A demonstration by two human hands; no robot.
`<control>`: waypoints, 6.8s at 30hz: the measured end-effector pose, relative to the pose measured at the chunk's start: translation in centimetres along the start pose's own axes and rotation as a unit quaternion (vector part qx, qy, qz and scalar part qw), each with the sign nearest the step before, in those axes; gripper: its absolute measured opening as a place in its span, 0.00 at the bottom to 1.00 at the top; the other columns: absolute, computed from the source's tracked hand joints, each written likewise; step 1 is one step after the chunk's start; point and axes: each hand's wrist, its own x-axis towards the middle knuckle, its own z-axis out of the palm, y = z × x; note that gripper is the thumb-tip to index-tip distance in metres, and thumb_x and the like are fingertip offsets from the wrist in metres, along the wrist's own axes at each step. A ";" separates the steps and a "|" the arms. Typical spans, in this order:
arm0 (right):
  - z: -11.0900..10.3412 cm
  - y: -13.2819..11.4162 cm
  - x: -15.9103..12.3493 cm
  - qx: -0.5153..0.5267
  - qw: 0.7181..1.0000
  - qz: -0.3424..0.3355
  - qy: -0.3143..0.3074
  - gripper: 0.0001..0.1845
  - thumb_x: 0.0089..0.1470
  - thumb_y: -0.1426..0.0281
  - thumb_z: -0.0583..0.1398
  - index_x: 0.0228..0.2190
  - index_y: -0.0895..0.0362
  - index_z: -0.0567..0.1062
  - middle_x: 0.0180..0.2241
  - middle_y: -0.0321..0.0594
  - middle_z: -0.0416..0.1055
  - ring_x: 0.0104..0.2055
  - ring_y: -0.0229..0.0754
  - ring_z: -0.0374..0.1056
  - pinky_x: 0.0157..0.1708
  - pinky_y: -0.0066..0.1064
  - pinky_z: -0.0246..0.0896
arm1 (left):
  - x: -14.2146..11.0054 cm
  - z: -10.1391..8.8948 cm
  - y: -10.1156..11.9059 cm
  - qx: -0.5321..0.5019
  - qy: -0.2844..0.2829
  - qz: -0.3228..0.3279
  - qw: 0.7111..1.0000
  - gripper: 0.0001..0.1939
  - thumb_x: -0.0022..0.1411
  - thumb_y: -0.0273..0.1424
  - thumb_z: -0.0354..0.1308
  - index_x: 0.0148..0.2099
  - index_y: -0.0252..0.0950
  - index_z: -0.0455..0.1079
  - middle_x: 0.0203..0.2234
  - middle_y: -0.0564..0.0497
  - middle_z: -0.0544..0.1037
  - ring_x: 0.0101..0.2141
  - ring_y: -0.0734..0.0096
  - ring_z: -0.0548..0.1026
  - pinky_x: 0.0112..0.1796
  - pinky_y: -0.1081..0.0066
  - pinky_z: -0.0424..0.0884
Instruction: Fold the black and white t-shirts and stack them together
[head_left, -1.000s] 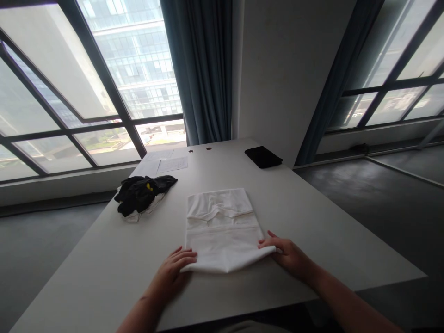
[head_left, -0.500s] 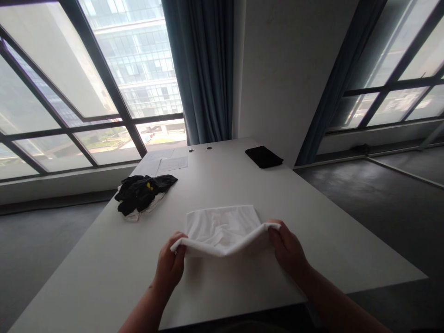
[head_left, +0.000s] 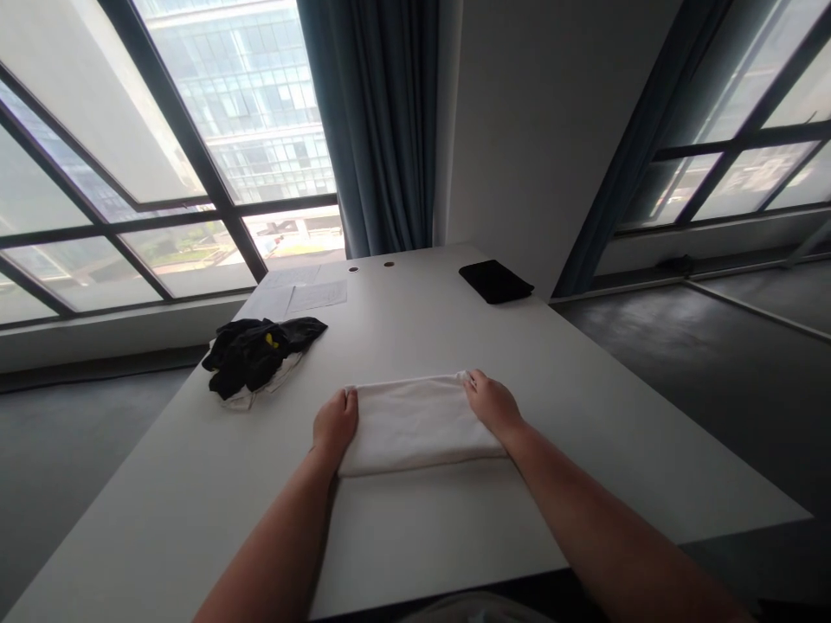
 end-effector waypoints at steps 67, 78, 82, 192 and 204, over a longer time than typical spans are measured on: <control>1.9 2.0 3.0 0.119 0.982 -0.113 0.089 0.06 0.62 0.66 0.59 0.35 0.56 0.73 0.35 0.44 0.74 0.39 0.46 0.69 0.40 0.31 0.58 | 1.4 -0.2 -4.0 -0.130 -0.093 0.178 0.971 0.11 0.67 0.40 0.53 0.41 0.41 0.74 0.35 0.51 0.80 0.37 0.66 0.74 0.40 0.70 0.66; 1.3 2.0 3.2 0.228 0.971 -0.012 0.066 0.13 0.54 0.67 0.63 0.41 0.53 0.69 0.32 0.35 0.72 0.28 0.39 0.66 0.30 0.26 0.54 | 1.4 -0.1 -3.6 -0.118 -0.096 0.154 0.976 0.12 0.67 0.40 0.51 0.41 0.41 0.72 0.36 0.50 0.79 0.38 0.66 0.74 0.41 0.69 0.66; 1.5 2.5 3.2 0.202 0.977 0.004 0.061 0.07 0.55 0.69 0.63 0.36 0.53 0.71 0.28 0.33 0.70 0.28 0.39 0.65 0.30 0.27 0.53 | 1.5 0.3 -3.0 -0.092 -0.083 0.116 0.985 0.11 0.67 0.39 0.52 0.40 0.41 0.73 0.34 0.50 0.80 0.35 0.66 0.74 0.37 0.70 0.64; 2.3 3.3 3.0 0.514 0.852 -0.102 -0.018 0.27 0.59 0.51 0.62 0.54 0.50 0.67 0.42 0.39 0.75 0.36 0.42 0.73 0.35 0.31 0.68 | 1.6 2.7 10.8 0.077 -0.196 0.259 0.943 0.21 0.73 0.48 0.44 0.53 0.42 0.72 0.50 0.44 0.79 0.53 0.58 0.76 0.53 0.63 0.71; -0.7 3.9 2.5 0.511 0.816 -0.066 -0.261 0.40 0.59 0.52 0.62 0.66 0.48 0.56 0.39 0.35 0.76 0.32 0.40 0.72 0.31 0.27 0.67 | 2.2 2.0 7.2 0.087 -0.179 0.208 0.958 0.23 0.74 0.46 0.40 0.48 0.46 0.76 0.44 0.47 0.83 0.46 0.59 0.80 0.44 0.66 0.71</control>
